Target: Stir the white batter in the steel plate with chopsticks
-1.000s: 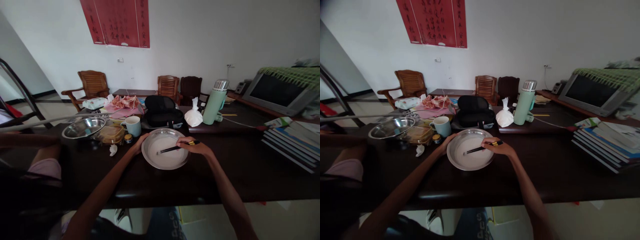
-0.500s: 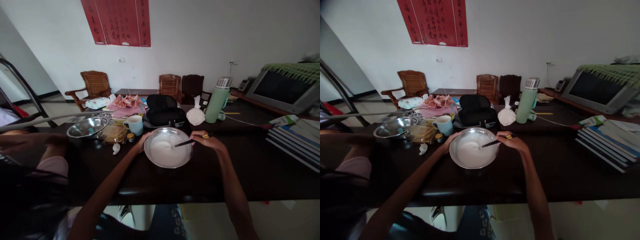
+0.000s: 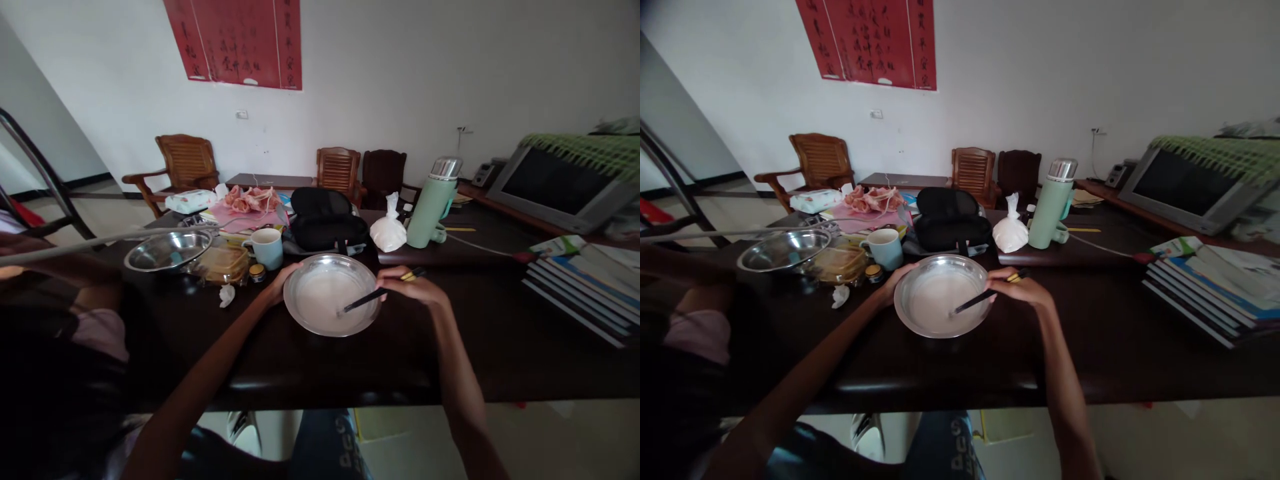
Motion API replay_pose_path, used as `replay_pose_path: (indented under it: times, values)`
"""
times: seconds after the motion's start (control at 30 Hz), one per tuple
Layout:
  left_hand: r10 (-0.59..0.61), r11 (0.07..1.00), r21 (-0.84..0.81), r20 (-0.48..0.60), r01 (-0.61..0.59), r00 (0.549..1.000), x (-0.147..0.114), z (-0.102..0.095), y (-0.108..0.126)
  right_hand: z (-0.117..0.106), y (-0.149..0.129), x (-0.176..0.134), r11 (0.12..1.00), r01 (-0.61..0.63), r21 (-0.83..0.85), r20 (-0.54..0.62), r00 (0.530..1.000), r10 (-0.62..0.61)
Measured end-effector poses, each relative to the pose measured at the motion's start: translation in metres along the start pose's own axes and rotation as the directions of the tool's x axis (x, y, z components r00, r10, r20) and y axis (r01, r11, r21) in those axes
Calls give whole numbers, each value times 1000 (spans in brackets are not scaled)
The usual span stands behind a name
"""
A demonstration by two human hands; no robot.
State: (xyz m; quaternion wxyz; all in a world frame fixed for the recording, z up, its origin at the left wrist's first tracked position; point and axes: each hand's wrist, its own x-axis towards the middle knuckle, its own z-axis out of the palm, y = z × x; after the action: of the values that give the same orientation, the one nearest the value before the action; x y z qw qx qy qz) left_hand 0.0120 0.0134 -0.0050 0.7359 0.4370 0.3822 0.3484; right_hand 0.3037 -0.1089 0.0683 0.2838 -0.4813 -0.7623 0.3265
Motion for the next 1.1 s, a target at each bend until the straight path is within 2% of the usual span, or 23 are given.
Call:
replay_pose_path:
  times: [0.07, 0.13, 0.23, 0.27, 0.4, 0.43, 0.5, 0.6, 0.63, 0.7, 0.8, 0.83, 0.9, 0.97, 1.0, 1.03, 1.1]
  values:
    - [1, 1000, 8, -6, -1, 1000, 0, -1, 0, 9, -3, 5, 999, 47, -13, 45, 998, -46]
    - [17, 1000, 12, -6, -17, 1000, 1, -2, -1, 13, -3, 9, 998, 41, -57, -52, 998, -44]
    - [45, 999, 6, 11, -45, 999, 2, -2, -1, 6, 2, 7, 997, -23, -75, -228, 974, 5]
    - [47, 999, 4, 18, -47, 999, 2, -2, -1, 3, 3, 5, 998, -28, -62, -223, 975, 13]
    - [25, 1000, 12, -2, -25, 1000, 0, -1, -1, 9, -1, 7, 1000, 15, -1, -10, 1000, -15]
    - [19, 1000, 16, -9, -18, 1000, 0, -1, -1, 12, -1, 9, 999, 31, -9, 10, 999, -31]
    - [21, 1000, 18, -10, -21, 1000, -1, -1, 0, 13, 0, 11, 999, 38, -38, -44, 998, -39]
    - [35, 999, 1, 5, -35, 999, -1, 0, 0, 2, 4, 4, 999, -14, -45, -185, 983, 6]
    - [33, 999, -3, 5, -33, 999, -1, 0, 0, -2, 4, 1, 999, -26, -31, -182, 983, 20]
    - [11, 1000, -2, -7, -11, 1000, -1, 1, 1, -3, 1, -2, 1000, -23, 3, -93, 995, 24]
    - [-16, 1000, 10, -28, 16, 999, -1, -1, 0, 9, -3, 5, 1000, 27, 14, 46, 999, -27]
    - [-12, 1000, 10, -27, 12, 1000, 0, -1, 0, 13, -3, 8, 999, 43, 2, 43, 998, -43]
    - [14, 1000, 2, -13, -14, 1000, 0, -2, 0, 14, -1, 11, 998, 45, -37, -59, 997, -47]
    - [40, 999, -10, 13, -40, 999, 0, -1, 0, 6, 3, 6, 999, -2, -39, -186, 982, -6]
    - [44, 999, -14, 23, -43, 999, -1, 0, 0, 1, 3, 3, 999, -24, -22, -204, 979, 19]
    - [38, 999, -14, 25, -38, 999, -1, 0, 0, -2, 2, 0, 999, -35, 3, -177, 984, 35]
    - [22, 1000, -12, 9, -21, 1000, -2, 1, 1, -2, -2, -2, 998, -26, 61, -27, 999, 27]
